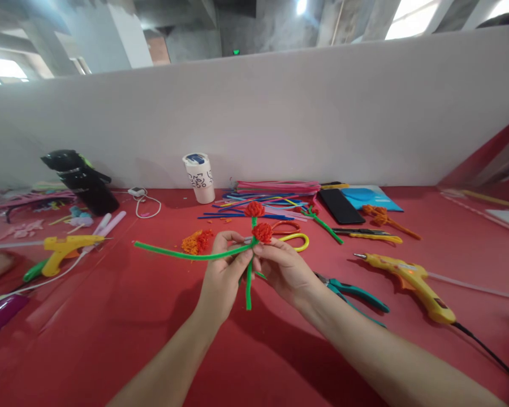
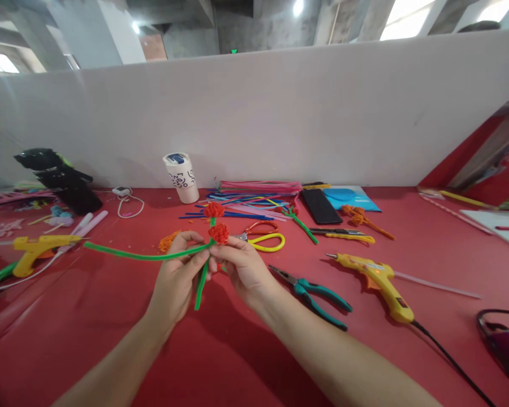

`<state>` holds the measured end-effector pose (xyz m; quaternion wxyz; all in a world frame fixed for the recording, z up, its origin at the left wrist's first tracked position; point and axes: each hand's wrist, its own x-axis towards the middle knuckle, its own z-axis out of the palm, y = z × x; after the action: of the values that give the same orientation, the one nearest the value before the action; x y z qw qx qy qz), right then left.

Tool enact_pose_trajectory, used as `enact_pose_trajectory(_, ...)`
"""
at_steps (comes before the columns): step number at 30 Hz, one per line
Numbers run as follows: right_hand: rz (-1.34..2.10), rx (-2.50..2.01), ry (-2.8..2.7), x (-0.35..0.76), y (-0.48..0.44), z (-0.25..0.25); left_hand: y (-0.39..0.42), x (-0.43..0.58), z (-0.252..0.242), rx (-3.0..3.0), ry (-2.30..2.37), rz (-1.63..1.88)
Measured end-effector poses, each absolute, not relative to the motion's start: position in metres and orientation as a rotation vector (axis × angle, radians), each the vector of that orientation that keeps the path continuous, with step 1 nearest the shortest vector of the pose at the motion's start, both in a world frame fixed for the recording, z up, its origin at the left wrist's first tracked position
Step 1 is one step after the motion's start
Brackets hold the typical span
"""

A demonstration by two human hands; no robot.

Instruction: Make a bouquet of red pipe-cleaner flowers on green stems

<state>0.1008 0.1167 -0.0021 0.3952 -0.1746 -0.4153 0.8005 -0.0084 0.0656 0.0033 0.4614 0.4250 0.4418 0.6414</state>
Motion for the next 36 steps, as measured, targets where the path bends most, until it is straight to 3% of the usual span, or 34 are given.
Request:
enact_pose_trajectory(8, 1.941, -0.437, -1.024, 0.1, 0.118, -0.001, 0.068, -0.008, 0.004, 0.847, 1.012, 1.614)
enact_pose_trajectory(14, 1.855, -0.499, -1.112, 0.098, 0.119, -0.007, 0.07, -0.007, 0.003, 0.594, 1.011, 1.457)
enact_pose_trajectory(18, 1.636, -0.623, -1.152, 0.097, 0.118, -0.007, 0.07, -0.004, 0.002, 0.687, 1.173, 1.533)
enact_pose_trajectory(23, 1.374, -0.796, -1.159, 0.099, 0.115, 0.0, 0.066, -0.006, -0.001, 1.28, 1.562, 1.801)
enact_pose_trajectory(27, 1.222, -0.844, -1.283, 0.101, 0.112, 0.004, 0.06, -0.006, 0.003, 1.56, 1.564, 1.796)
enact_pose_trajectory(36, 0.61, -0.816, -1.717, 0.105, 0.106, 0.008, 0.061, 0.004, 0.001, 0.964, 1.167, 1.783)
